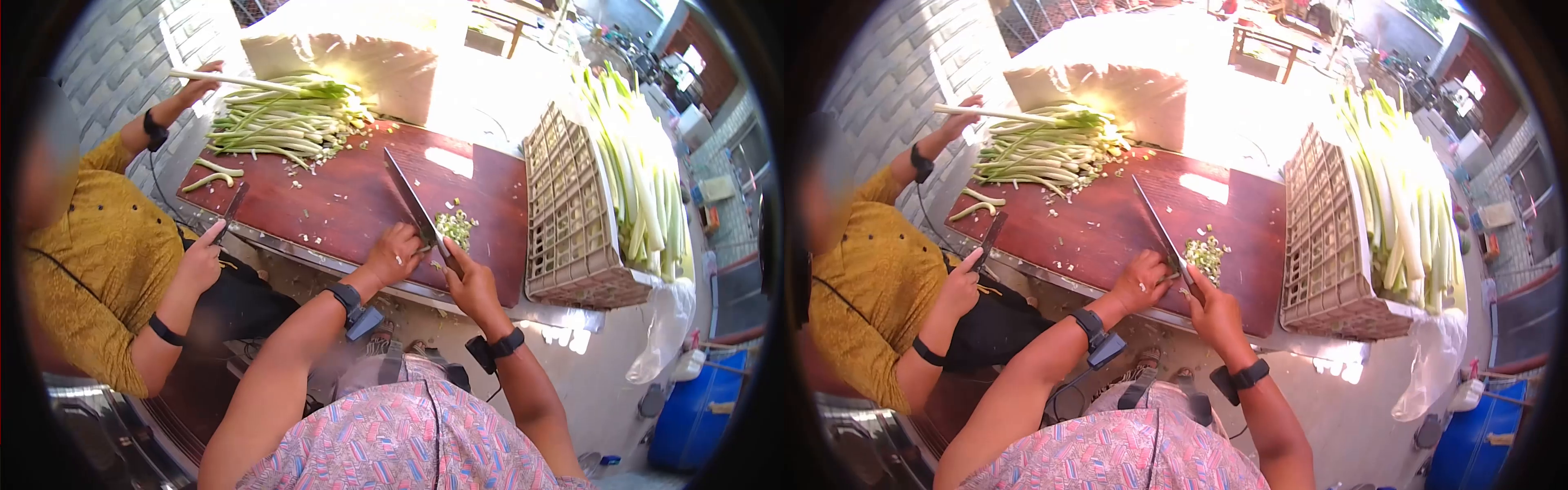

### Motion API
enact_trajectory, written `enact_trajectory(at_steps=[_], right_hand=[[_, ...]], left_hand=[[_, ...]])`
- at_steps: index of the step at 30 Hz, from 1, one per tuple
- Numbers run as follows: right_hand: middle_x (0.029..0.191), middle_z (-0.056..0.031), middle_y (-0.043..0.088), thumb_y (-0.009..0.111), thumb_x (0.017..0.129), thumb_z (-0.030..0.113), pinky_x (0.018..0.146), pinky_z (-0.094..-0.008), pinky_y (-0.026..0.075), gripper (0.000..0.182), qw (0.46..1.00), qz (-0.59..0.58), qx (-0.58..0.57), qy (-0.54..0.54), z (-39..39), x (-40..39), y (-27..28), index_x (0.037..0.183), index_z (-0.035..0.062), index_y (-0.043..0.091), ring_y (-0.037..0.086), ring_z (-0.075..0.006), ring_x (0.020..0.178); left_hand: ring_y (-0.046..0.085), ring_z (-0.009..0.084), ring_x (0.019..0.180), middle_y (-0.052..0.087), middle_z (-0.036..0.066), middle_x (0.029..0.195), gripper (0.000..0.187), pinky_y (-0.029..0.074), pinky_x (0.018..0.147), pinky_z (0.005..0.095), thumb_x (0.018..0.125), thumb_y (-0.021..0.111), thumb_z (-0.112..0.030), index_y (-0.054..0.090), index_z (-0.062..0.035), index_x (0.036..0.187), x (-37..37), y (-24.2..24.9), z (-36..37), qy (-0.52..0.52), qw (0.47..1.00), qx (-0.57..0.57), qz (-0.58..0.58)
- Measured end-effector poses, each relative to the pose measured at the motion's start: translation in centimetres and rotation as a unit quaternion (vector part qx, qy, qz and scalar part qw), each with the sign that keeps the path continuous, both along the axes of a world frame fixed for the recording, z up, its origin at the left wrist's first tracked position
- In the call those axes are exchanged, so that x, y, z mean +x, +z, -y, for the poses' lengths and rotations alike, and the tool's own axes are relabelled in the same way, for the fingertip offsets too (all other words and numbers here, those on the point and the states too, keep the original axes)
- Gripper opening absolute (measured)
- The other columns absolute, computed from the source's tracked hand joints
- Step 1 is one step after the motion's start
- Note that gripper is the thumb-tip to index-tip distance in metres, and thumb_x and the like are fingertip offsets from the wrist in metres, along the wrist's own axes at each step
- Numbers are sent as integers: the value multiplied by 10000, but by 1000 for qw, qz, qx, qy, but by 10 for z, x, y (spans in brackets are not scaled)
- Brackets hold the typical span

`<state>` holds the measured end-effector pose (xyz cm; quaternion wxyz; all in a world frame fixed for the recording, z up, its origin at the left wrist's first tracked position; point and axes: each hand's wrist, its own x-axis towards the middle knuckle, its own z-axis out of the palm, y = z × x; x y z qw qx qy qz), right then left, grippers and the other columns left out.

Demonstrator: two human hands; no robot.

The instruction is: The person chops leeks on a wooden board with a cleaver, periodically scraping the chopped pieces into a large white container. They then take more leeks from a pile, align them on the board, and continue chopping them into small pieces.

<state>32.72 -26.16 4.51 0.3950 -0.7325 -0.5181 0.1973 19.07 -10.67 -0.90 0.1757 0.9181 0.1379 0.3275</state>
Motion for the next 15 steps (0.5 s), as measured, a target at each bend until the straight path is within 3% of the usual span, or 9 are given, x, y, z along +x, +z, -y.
enact_trajectory(at_steps=[2,4,6,12,15], right_hand=[[915,-175,693,620,860,120,710,-455,520,538,1000,20,12,12,1,1,2,1378,224,520,656,-397,823],[896,-171,687,608,864,145,688,-482,507,562,992,94,-80,22,3,1,9,1399,275,495,648,-406,795],[882,-192,671,598,864,161,674,-500,494,571,993,98,-62,15,4,0,1,1404,306,485,639,-414,783],[887,-233,657,632,837,113,693,-488,505,568,999,17,10,-28,10,1,-11,1384,210,516,638,-426,809],[870,-219,659,647,828,92,670,-470,511,522,998,44,22,-28,32,1,12,1337,178,566,641,-414,789]], left_hand=[[539,347,869,556,138,886,135,460,732,437,722,703,-70,600,-49,806,-2,-2,1,7,1000,1,-9],[538,348,860,555,136,877,140,458,722,438,716,704,-68,595,-49,800,-1,-6,-2,7,1000,12,-14],[550,328,877,571,108,873,131,474,733,420,721,685,-55,613,-63,831,-2,-12,3,37,999,-10,9],[574,311,898,607,94,897,148,495,758,404,719,682,-13,629,-65,847,-1,-13,1,19,995,-64,69],[579,304,915,618,84,919,138,502,761,396,725,679,-29,634,-68,850,-2,-11,4,35,994,-84,55]])
